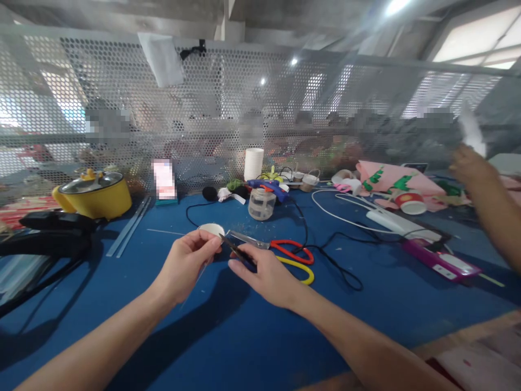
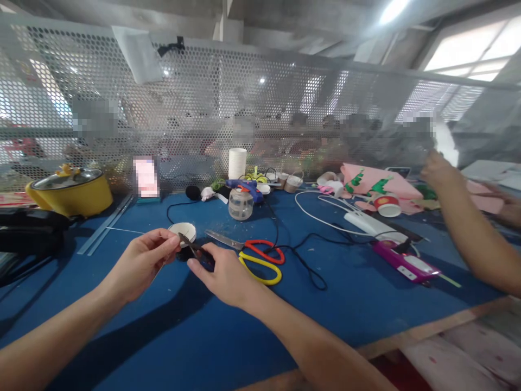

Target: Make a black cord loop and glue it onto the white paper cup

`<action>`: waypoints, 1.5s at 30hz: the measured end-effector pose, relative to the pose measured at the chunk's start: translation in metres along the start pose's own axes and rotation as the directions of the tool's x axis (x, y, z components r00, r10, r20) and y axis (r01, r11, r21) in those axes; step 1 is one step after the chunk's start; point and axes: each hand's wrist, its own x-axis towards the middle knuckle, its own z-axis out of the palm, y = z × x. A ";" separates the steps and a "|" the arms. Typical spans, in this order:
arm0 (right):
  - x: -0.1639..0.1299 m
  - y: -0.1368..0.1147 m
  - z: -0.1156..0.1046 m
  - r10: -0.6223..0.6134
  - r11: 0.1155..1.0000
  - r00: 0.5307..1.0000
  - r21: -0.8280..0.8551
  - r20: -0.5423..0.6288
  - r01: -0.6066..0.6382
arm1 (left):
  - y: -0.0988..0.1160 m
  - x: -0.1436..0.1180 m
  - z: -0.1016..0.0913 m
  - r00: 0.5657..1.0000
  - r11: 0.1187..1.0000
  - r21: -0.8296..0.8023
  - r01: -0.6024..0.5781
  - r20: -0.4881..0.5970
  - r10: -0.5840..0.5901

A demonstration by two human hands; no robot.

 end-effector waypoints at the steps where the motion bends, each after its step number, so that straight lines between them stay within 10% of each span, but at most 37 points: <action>1: 0.000 -0.001 0.000 0.000 1.000 1.000 0.000 -0.002 0.000 | 0.001 0.000 0.000 1.000 0.999 0.050 -0.018 -0.002 0.018; 5: 0.003 -0.003 -0.006 0.010 1.000 0.998 -0.001 -0.056 -0.010 | 0.012 -0.002 -0.008 0.984 0.888 0.437 -0.145 0.161 0.081; 7: 0.005 -0.004 -0.010 0.033 0.999 0.996 0.008 -0.080 -0.033 | 0.020 -0.003 -0.015 0.929 0.635 0.678 -0.371 0.282 0.241; 11: 0.004 -0.006 -0.013 0.063 0.990 0.998 0.123 0.024 -0.066 | 0.026 -0.002 -0.024 0.481 -0.100 0.723 -0.683 0.549 0.683; 13: 0.002 -0.009 -0.011 0.062 0.980 0.994 0.184 0.095 -0.079 | 0.022 0.000 -0.025 0.338 -0.282 0.663 -0.694 0.646 0.685; 15: -0.001 -0.011 -0.009 0.062 0.976 0.990 0.198 0.126 -0.087 | 0.016 0.002 -0.024 0.285 -0.284 0.633 -0.720 0.643 0.711; 17: -0.003 -0.011 -0.006 0.053 0.985 0.993 0.157 0.108 -0.070 | 0.010 0.003 -0.021 0.396 -0.037 0.657 -0.753 0.499 0.771; 19: -0.002 -0.008 -0.003 0.020 0.998 0.999 0.061 0.030 -0.022 | 0.004 0.003 -0.016 0.659 0.390 0.629 -0.672 0.268 0.703; 21: -0.001 -0.003 -0.001 -0.038 0.997 0.996 -0.066 -0.079 0.033 | -0.001 0.004 -0.010 0.877 0.736 0.499 -0.458 0.123 0.464; 23: 0.002 0.002 0.000 -0.089 0.985 0.984 -0.158 -0.155 0.064 | -0.004 0.005 -0.005 0.978 0.931 0.304 -0.204 0.115 0.177; 27: 0.007 0.005 -0.005 -0.022 0.995 0.991 -0.104 -0.130 0.008 | 0.001 0.003 -0.004 0.981 0.983 0.152 0.100 0.147 -0.123; 30: 0.009 0.002 -0.012 0.095 0.995 0.994 0.049 -0.061 -0.092 | 0.013 -0.002 -0.010 0.958 0.764 0.583 -0.276 0.235 0.167; 32: 0.008 0.000 -0.015 0.132 0.983 0.991 0.130 -0.007 -0.130 | 0.019 -0.003 -0.015 0.768 0.343 0.751 -0.565 0.326 0.551; 34: 0.006 -0.002 -0.015 0.126 0.979 0.992 0.160 0.032 -0.130 | 0.021 -0.002 -0.018 0.544 -0.008 0.759 -0.651 0.474 0.693; 37: 0.001 -0.006 -0.011 0.082 0.989 0.995 0.123 0.049 -0.087 | 0.015 0.002 -0.020 0.391 -0.188 0.689 -0.700 0.590 0.707; 39: -0.001 -0.007 -0.008 0.052 0.996 0.998 0.077 0.044 -0.055 | 0.010 0.003 -0.018 0.433 -0.048 0.683 -0.729 0.514 0.741; 43: -0.001 -0.003 -0.002 -0.034 0.998 0.996 -0.058 -0.081 0.030 | 0.001 0.004 -0.009 0.896 0.773 0.469 -0.426 0.102 0.432; 45: 0.001 0.001 0.000 -0.092 0.988 0.983 -0.137 -0.156 0.071 | -0.003 0.004 -0.003 0.980 0.940 0.280 -0.195 0.094 0.176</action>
